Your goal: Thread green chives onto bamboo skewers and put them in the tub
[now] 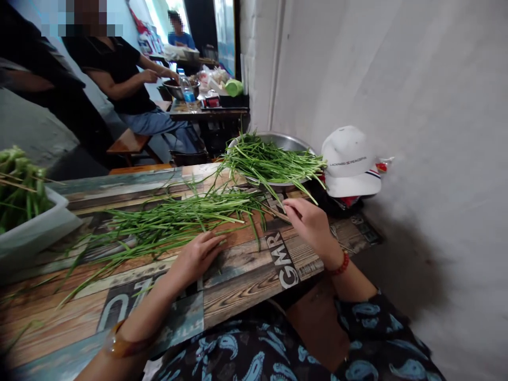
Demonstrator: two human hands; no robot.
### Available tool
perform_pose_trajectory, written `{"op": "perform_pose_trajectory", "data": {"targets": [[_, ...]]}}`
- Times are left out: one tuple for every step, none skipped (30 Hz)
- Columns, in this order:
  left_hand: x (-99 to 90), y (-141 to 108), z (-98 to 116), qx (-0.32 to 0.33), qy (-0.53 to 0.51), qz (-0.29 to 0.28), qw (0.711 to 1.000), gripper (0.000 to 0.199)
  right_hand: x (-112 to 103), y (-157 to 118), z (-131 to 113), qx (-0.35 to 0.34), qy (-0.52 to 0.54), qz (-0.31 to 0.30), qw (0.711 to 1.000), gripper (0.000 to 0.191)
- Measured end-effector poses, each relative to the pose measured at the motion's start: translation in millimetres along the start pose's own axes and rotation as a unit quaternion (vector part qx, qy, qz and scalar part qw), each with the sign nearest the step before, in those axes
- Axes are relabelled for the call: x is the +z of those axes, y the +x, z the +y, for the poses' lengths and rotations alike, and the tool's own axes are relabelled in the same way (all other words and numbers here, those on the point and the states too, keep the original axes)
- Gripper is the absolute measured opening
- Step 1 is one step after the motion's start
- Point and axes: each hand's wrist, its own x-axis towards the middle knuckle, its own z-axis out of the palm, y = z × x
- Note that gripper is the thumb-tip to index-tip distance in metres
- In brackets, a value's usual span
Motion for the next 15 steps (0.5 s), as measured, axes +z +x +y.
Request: {"op": "perform_pose_trajectory", "data": {"targets": [[-0.4,0,0,-0.003,-0.003,0.007,1.0,0.031,1,8,-4,-0.001,-0.033,-0.005,0.999,0.034],[-0.7,-1,-2,-0.008,-0.007,0.014,1.0,0.031,5,16,-7,-0.003,-0.073,-0.018,0.997,0.043],[-1.0,-2,-4,-0.015,-0.014,0.026,0.999,0.031,9,23,-9,-0.005,-0.116,-0.039,0.992,0.052],[-1.1,-2,-7,-0.021,-0.022,0.039,0.999,0.031,14,29,-11,-0.003,-0.157,-0.066,0.985,0.059],[-1.0,-3,-10,-0.028,-0.031,0.054,0.998,0.031,18,34,-12,0.002,-0.192,-0.094,0.977,0.06],[-0.7,-4,-13,-0.036,-0.039,0.068,0.996,0.032,21,40,-12,0.006,-0.219,-0.115,0.969,0.057],[-0.2,-5,-15,-0.044,-0.047,0.08,0.995,0.032,22,46,-12,0.007,-0.236,-0.126,0.963,0.053],[0.3,-5,-18,-0.051,-0.053,0.088,0.993,0.033,21,53,-10,0.004,-0.246,-0.127,0.961,0.05],[0.9,-5,-19,-0.057,-0.057,0.094,0.992,0.033,17,62,-7,-0.002,-0.25,-0.118,0.961,0.048],[1.4,-5,-20,-0.061,-0.059,0.097,0.992,0.033,12,73,-3,-0.008,-0.254,-0.101,0.962,0.047],[1.8,-5,-20,-0.063,-0.061,0.099,0.991,0.032,6,85,3,-0.007,-0.26,-0.086,0.962,0.047],[2.0,-5,-19,-0.062,-0.062,0.1,0.991,0.032,-1,98,11,0.001,-0.268,-0.072,0.961,0.047],[2.0,-5,-19,-0.062,-0.064,0.1,0.991,0.031,-7,112,21,0.02,-0.29,-0.057,0.955,0.047],[1.8,-6,-18,-0.062,-0.065,0.101,0.991,0.031,-13,126,31,0.032,-0.3,-0.052,0.952,0.047],[1.4,-6,-16,-0.062,-0.065,0.103,0.991,0.03,-17,138,42,0.043,-0.307,-0.058,0.949,0.047]]}}
